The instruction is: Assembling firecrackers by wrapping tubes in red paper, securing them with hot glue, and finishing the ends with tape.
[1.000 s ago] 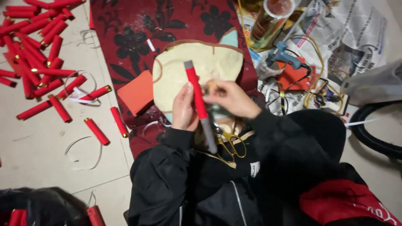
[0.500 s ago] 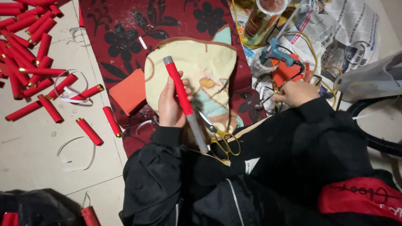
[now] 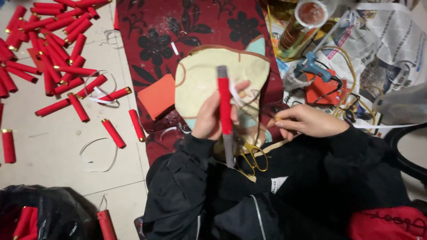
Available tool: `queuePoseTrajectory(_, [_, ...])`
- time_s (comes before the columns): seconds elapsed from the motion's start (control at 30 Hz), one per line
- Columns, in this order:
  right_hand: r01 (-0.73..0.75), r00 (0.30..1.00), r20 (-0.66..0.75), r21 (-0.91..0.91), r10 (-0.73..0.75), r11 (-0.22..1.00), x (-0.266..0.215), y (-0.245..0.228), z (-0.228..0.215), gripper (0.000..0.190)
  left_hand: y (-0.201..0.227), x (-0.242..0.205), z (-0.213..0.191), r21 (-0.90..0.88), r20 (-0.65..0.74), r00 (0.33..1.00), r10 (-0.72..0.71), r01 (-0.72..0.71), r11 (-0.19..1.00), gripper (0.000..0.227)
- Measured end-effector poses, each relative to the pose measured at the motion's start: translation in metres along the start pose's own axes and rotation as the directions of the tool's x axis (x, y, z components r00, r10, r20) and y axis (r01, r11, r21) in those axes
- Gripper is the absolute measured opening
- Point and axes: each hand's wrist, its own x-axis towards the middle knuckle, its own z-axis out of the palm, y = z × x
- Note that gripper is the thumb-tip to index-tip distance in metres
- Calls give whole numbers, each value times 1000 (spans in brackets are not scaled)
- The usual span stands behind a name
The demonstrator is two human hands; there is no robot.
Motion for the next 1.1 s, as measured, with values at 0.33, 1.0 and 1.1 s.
queuePoseTrajectory(0.33, [241,967,-144,248,-211,938,29,-18,10,37,2,8,-30,-44,-266,953,145,-162,986,33])
queuePoseTrajectory(1.0, [224,879,359,267,-313,937,40,-38,3,37,22,-3,-11,164,-112,994,-2,21,986,31])
queuePoseTrajectory(1.1, [216,870,385,263,-307,940,36,-37,-1,34,33,-7,2,212,-87,996,15,4,977,33])
